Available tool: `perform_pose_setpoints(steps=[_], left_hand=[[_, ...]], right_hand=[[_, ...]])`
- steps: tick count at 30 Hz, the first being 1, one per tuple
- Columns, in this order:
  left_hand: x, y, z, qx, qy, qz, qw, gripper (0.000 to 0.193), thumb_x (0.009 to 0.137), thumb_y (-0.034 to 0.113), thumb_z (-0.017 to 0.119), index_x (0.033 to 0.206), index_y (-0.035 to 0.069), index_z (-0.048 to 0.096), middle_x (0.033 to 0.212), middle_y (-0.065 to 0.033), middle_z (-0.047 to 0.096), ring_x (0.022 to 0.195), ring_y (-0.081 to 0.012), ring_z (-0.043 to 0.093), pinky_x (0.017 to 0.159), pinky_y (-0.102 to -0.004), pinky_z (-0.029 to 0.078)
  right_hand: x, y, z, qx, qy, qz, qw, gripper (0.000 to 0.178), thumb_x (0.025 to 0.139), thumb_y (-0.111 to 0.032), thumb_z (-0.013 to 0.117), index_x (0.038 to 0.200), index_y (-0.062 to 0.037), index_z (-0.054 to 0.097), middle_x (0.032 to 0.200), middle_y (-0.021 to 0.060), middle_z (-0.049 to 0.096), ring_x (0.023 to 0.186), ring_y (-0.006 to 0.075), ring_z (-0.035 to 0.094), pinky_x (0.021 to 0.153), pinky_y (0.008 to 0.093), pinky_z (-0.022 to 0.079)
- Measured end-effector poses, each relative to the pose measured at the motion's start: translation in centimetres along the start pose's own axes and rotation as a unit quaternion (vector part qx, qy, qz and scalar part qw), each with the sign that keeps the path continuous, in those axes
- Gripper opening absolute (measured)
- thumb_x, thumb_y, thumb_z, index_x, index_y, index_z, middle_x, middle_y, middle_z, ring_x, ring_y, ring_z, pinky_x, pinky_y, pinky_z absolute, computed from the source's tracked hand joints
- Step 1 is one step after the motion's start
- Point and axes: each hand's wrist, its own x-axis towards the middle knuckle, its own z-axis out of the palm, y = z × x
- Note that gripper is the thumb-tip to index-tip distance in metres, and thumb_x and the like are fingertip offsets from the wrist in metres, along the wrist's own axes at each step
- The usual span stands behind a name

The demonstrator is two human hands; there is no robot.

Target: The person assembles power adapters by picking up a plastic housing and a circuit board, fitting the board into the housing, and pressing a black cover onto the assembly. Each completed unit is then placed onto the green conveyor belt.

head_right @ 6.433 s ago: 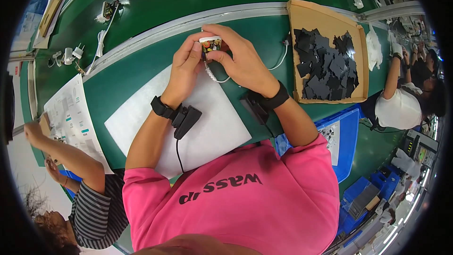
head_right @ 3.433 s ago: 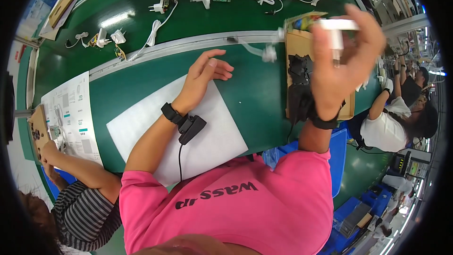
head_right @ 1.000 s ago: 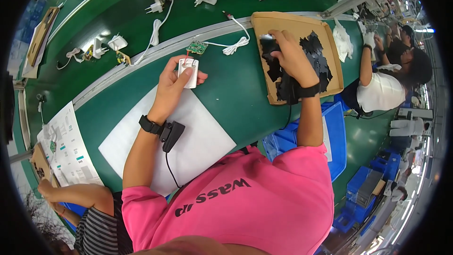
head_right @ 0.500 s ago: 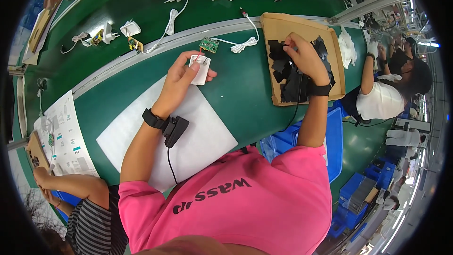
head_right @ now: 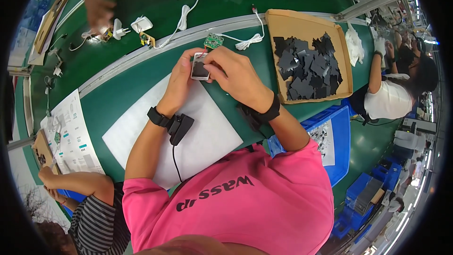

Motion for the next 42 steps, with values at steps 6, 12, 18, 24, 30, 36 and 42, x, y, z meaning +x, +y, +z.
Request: perform_pose_setpoints(steps=[6, 12, 18, 24, 30, 36, 42], left_hand=[[-0.3, 0.6, 0.3, 0.027, 0.014, -0.04, 0.999, 0.03, 0.1, 0.02, 0.043, 0.125, 0.002, 0.043, 0.097, -0.0118, 0.064, 0.079, -0.0138, 0.061, 0.071, -0.0266, 0.051], [-0.5, 0.7, -0.1, 0.015, -0.006, -0.068, 0.998, 0.026, 0.098, 0.009, 0.045, 0.122, 0.002, 0.046, 0.089, -0.0097, 0.066, 0.072, -0.011, 0.06, 0.064, -0.0254, 0.051], [-0.9, 1.8, 0.2, 0.107, -0.017, -0.084, 0.991, 0.023, 0.097, 0.01, 0.047, 0.119, 0.002, 0.048, 0.089, -0.0086, 0.066, 0.066, -0.0094, 0.058, 0.057, -0.0241, 0.049], [-1.3, 2.6, 0.2, 0.152, 0.006, -0.119, 0.981, 0.023, 0.098, 0.011, 0.046, 0.12, 0.005, 0.047, 0.09, -0.0087, 0.066, 0.067, -0.0085, 0.057, 0.054, -0.0223, 0.047], [-1.5, 1.4, -1.4, 0.019, 0.082, -0.07, 0.994, 0.022, 0.099, 0.013, 0.047, 0.12, 0.006, 0.048, 0.092, -0.0092, 0.065, 0.072, -0.0102, 0.06, 0.058, -0.0227, 0.05], [-1.6, 2.4, -1.9, -0.113, 0.07, -0.076, 0.988, 0.023, 0.099, 0.013, 0.045, 0.122, 0.007, 0.048, 0.097, -0.0072, 0.064, 0.081, -0.0116, 0.064, 0.066, -0.025, 0.054], [-2.5, 2.2, -2.9, -0.048, 0.085, -0.063, 0.993, 0.028, 0.099, 0.014, 0.044, 0.126, 0.007, 0.048, 0.099, -0.0056, 0.064, 0.079, -0.0122, 0.064, 0.068, -0.0267, 0.055]], right_hand=[[0.4, 0.1, -0.6, -0.218, 0.039, -0.123, 0.968, 0.025, 0.08, 0.003, 0.065, 0.104, -0.0027, 0.062, 0.104, 0.011, 0.056, 0.086, 0.0255, 0.063, 0.072, 0.0313, 0.052], [2.3, 0.4, -3.0, -0.254, -0.05, -0.153, 0.954, 0.04, 0.071, 0.002, 0.068, 0.109, -0.0069, 0.06, 0.112, 0.0092, 0.055, 0.106, 0.0302, 0.054, 0.088, 0.0393, 0.045], [3.5, -1.4, -4.6, -0.349, -0.08, -0.231, 0.905, 0.041, 0.068, 0.0, 0.07, 0.106, -0.0081, 0.058, 0.112, 0.0082, 0.056, 0.11, 0.032, 0.05, 0.093, 0.0409, 0.042], [0.8, -4.7, -2.9, -0.412, -0.136, -0.187, 0.881, 0.037, 0.069, -0.005, 0.071, 0.104, -0.007, 0.058, 0.112, 0.0092, 0.056, 0.105, 0.0308, 0.054, 0.087, 0.0388, 0.046], [-1.7, -6.4, 0.8, -0.344, -0.134, -0.136, 0.919, 0.037, 0.074, -0.008, 0.07, 0.109, -0.0063, 0.058, 0.112, 0.0104, 0.056, 0.094, 0.0302, 0.06, 0.077, 0.0376, 0.051], [-0.7, -5.2, 1.4, -0.15, -0.144, -0.161, 0.965, 0.034, 0.077, -0.004, 0.068, 0.109, -0.0047, 0.059, 0.107, 0.0116, 0.057, 0.088, 0.031, 0.061, 0.076, 0.0376, 0.052], [1.1, -3.9, 3.3, -0.197, -0.046, -0.174, 0.964, 0.03, 0.076, 0.0, 0.067, 0.105, -0.0032, 0.062, 0.101, 0.0124, 0.058, 0.087, 0.0304, 0.06, 0.074, 0.0382, 0.05]])
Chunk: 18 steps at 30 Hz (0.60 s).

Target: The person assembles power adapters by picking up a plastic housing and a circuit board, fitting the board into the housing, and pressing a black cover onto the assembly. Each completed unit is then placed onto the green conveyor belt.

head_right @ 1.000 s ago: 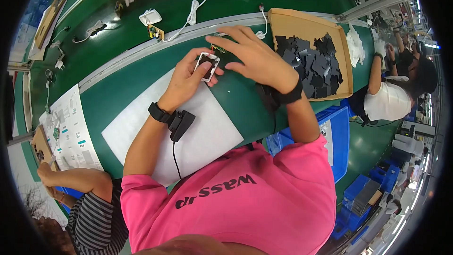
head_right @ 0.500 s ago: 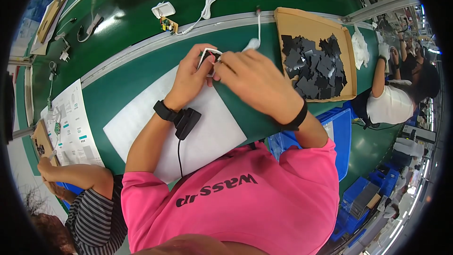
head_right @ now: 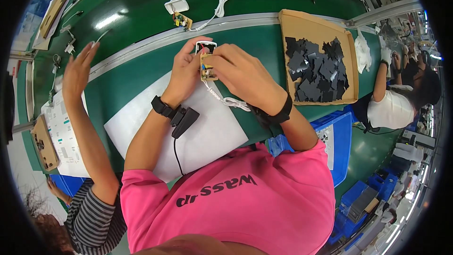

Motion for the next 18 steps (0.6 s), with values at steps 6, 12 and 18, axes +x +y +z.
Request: perform_pose_setpoints(steps=[6, 12, 18], left_hand=[[-0.4, 0.3, -0.5, -0.037, 0.003, 0.006, 0.999, 0.037, 0.102, 0.024, 0.041, 0.134, 0.005, 0.044, 0.106, -0.0059, 0.061, 0.082, -0.0125, 0.063, 0.07, -0.0277, 0.056], [-0.9, 1.1, -0.5, -0.066, 0.005, 0.016, 0.998, 0.043, 0.103, 0.033, 0.036, 0.133, 0.004, 0.044, 0.107, -0.0074, 0.059, 0.083, -0.0128, 0.062, 0.073, -0.0291, 0.057], [-1.1, 1.1, -1.1, -0.073, 0.021, 0.025, 0.997, 0.047, 0.102, 0.038, 0.035, 0.133, 0.003, 0.044, 0.11, -0.0078, 0.058, 0.084, -0.0138, 0.062, 0.075, -0.0305, 0.058]], right_hand=[[1.0, 0.3, 1.0, -0.047, 0.083, -0.058, 0.994, 0.029, 0.075, 0.003, 0.066, 0.104, -0.0015, 0.063, 0.097, 0.0112, 0.058, 0.084, 0.0281, 0.059, 0.07, 0.0359, 0.05], [1.8, 0.2, 2.1, -0.116, 0.086, -0.089, 0.986, 0.033, 0.07, 0.005, 0.065, 0.103, 0.0007, 0.063, 0.098, 0.0103, 0.058, 0.084, 0.0266, 0.059, 0.068, 0.0332, 0.05], [2.1, 0.0, 3.3, -0.114, 0.102, -0.114, 0.982, 0.038, 0.065, 0.004, 0.064, 0.103, 0.0018, 0.063, 0.1, 0.0104, 0.059, 0.084, 0.0264, 0.059, 0.067, 0.0324, 0.051]])
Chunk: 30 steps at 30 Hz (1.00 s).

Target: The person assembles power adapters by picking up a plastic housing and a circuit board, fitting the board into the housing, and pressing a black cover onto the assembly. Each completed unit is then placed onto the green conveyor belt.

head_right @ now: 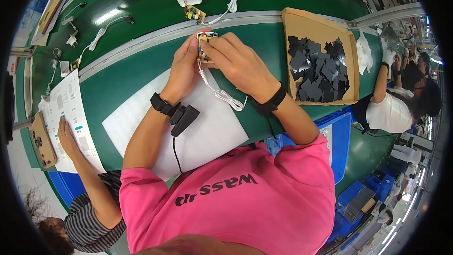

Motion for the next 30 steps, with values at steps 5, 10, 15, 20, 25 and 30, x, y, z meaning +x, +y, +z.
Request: perform_pose_setpoints(steps=[5, 10, 15, 20, 25, 30], left_hand=[[-0.3, 0.4, -0.4, 0.007, 0.001, -0.001, 1.0, 0.048, 0.102, 0.038, 0.034, 0.132, 0.002, 0.045, 0.11, -0.008, 0.058, 0.085, -0.014, 0.062, 0.075, -0.0299, 0.058], [-0.6, 0.4, -0.8, 0.015, -0.013, -0.006, 1.0, 0.046, 0.102, 0.037, 0.034, 0.131, 0.002, 0.045, 0.11, -0.0086, 0.059, 0.086, -0.0143, 0.063, 0.074, -0.0289, 0.058], [-0.6, 0.2, -1.2, 0.001, -0.001, 0.009, 1.0, 0.045, 0.103, 0.036, 0.034, 0.129, 0.002, 0.046, 0.108, -0.009, 0.06, 0.084, -0.0147, 0.064, 0.073, -0.0286, 0.058], [-0.8, 0.3, -1.9, 0.0, -0.003, -0.002, 1.0, 0.043, 0.103, 0.035, 0.034, 0.126, 0.002, 0.048, 0.104, -0.0085, 0.06, 0.081, -0.0147, 0.064, 0.071, -0.0292, 0.058], [-0.8, 0.1, -2.4, -0.01, -0.017, -0.019, 1.0, 0.04, 0.103, 0.033, 0.033, 0.125, 0.003, 0.048, 0.109, -0.0081, 0.059, 0.086, -0.0143, 0.062, 0.075, -0.0328, 0.058], [-1.0, 0.2, -2.4, 0.002, -0.006, -0.022, 1.0, 0.039, 0.103, 0.033, 0.034, 0.124, 0.004, 0.049, 0.108, -0.0082, 0.059, 0.089, -0.0147, 0.062, 0.076, -0.0318, 0.056]], right_hand=[[0.4, -0.2, 0.1, -0.002, -0.011, -0.018, 1.0, 0.038, 0.065, 0.005, 0.064, 0.102, 0.0027, 0.063, 0.1, 0.0104, 0.058, 0.084, 0.0268, 0.059, 0.068, 0.0326, 0.052], [0.9, -0.1, 0.2, -0.007, -0.016, -0.019, 1.0, 0.036, 0.065, 0.005, 0.064, 0.101, 0.0029, 0.063, 0.099, 0.0105, 0.058, 0.084, 0.0267, 0.059, 0.067, 0.0328, 0.052], [0.7, -0.6, 1.0, -0.005, -0.013, -0.01, 1.0, 0.034, 0.066, 0.007, 0.064, 0.099, 0.0024, 0.063, 0.096, 0.0106, 0.058, 0.082, 0.0268, 0.059, 0.066, 0.0331, 0.051], [0.5, -0.6, 2.0, 0.013, 0.007, -0.001, 1.0, 0.034, 0.065, 0.009, 0.065, 0.098, 0.0018, 0.064, 0.094, 0.0106, 0.059, 0.08, 0.027, 0.06, 0.066, 0.0332, 0.051], [-0.1, -0.7, 2.7, 0.025, 0.026, 0.003, 0.999, 0.035, 0.065, 0.01, 0.067, 0.099, 0.0011, 0.065, 0.095, 0.0104, 0.06, 0.08, 0.0268, 0.06, 0.065, 0.0332, 0.051], [0.2, -1.2, 2.6, 0.021, 0.009, 0.012, 1.0, 0.033, 0.067, 0.01, 0.068, 0.099, 0.0014, 0.064, 0.095, 0.0103, 0.06, 0.081, 0.0268, 0.061, 0.066, 0.0338, 0.052]])
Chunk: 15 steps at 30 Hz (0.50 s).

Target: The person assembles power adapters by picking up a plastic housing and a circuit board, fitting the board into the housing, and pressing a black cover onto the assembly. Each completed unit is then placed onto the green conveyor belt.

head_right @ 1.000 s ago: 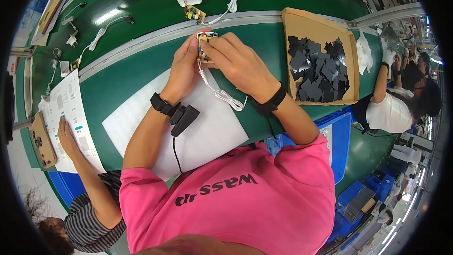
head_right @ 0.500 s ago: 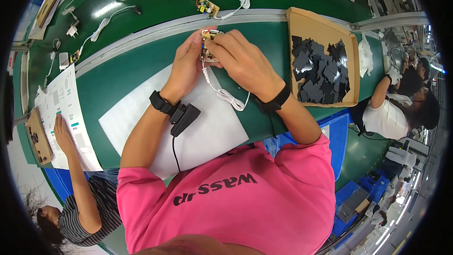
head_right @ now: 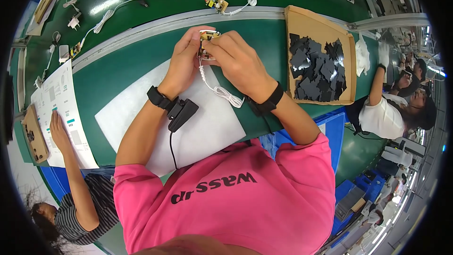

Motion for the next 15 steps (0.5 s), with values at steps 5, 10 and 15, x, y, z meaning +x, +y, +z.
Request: perform_pose_setpoints(steps=[5, 10, 15], left_hand=[[-0.2, 0.3, 0.8, -0.002, -0.009, 0.023, 1.0, 0.036, 0.103, 0.032, 0.037, 0.122, 0.005, 0.049, 0.105, -0.0084, 0.06, 0.092, -0.0144, 0.061, 0.079, -0.0307, 0.055], [-0.3, 0.6, 0.7, 0.026, -0.058, 0.059, 0.996, 0.032, 0.102, 0.03, 0.042, 0.121, 0.006, 0.049, 0.108, -0.0082, 0.059, 0.094, -0.0153, 0.06, 0.085, -0.0303, 0.051], [-1.0, 0.9, 0.7, 0.012, -0.057, 0.049, 0.997, 0.03, 0.101, 0.027, 0.044, 0.121, 0.006, 0.049, 0.11, -0.0077, 0.058, 0.099, -0.0153, 0.058, 0.088, -0.0296, 0.047]], right_hand=[[0.1, -0.5, -1.8, 0.042, 0.017, 0.069, 0.997, 0.026, 0.074, 0.008, 0.065, 0.099, 0.0018, 0.064, 0.097, 0.0092, 0.059, 0.085, 0.0223, 0.06, 0.07, 0.0298, 0.05], [0.9, 0.5, -2.8, 0.292, 0.018, 0.305, 0.906, 0.026, 0.084, 0.005, 0.06, 0.11, 0.0009, 0.058, 0.097, 0.0047, 0.057, 0.09, 0.0124, 0.057, 0.077, 0.0238, 0.047], [0.8, 0.9, -3.2, 0.437, -0.033, 0.366, 0.821, 0.033, 0.088, 0.001, 0.057, 0.12, -0.0007, 0.05, 0.097, 0.0017, 0.054, 0.091, 0.0074, 0.054, 0.083, 0.0219, 0.044]])
